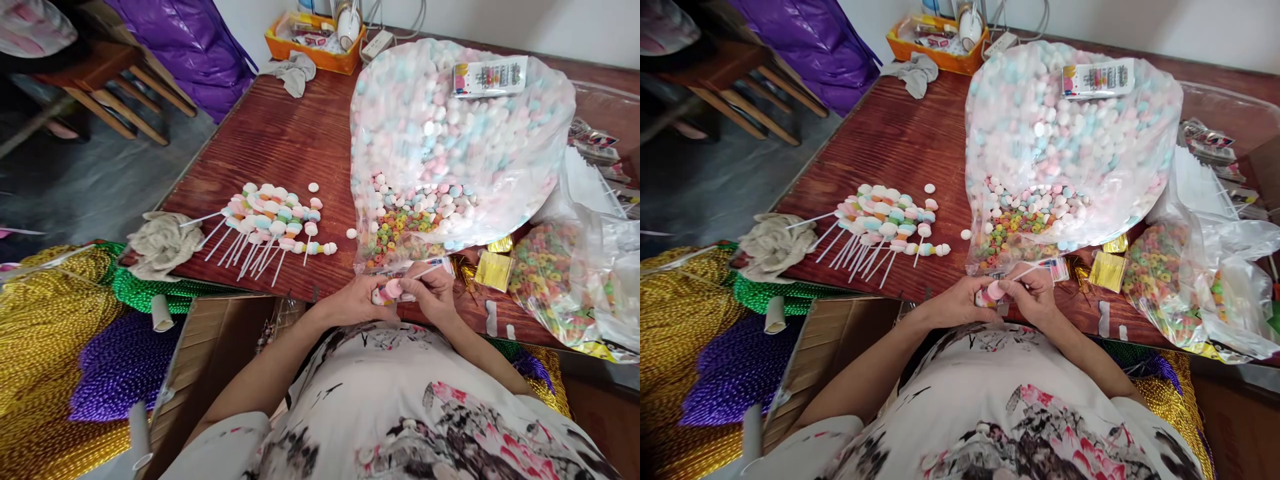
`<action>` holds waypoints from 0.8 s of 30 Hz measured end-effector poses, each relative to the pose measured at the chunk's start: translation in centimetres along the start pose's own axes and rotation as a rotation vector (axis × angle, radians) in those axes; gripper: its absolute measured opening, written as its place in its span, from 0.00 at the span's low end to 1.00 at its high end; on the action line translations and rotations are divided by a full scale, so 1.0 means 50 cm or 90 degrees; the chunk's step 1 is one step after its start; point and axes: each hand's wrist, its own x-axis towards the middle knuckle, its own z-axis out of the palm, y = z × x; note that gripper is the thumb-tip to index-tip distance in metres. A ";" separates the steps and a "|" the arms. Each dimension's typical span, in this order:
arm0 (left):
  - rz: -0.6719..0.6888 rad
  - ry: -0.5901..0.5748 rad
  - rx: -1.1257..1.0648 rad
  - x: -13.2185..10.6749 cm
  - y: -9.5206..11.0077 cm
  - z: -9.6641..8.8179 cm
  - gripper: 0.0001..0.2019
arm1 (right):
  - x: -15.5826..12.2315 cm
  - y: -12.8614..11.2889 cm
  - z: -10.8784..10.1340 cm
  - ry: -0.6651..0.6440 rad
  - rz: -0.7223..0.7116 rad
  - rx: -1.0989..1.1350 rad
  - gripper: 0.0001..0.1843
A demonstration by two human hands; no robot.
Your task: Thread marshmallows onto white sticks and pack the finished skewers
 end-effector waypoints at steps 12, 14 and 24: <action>0.021 0.370 0.413 0.022 -0.012 0.050 0.08 | -0.003 0.008 0.057 0.133 -0.022 -0.104 0.19; 0.008 0.349 0.365 0.023 -0.010 0.046 0.08 | 0.007 0.000 0.038 0.100 -0.067 -0.157 0.13; 0.024 0.191 0.248 0.010 0.037 -0.029 0.11 | 0.103 -0.088 -0.117 -0.352 -0.481 -0.659 0.12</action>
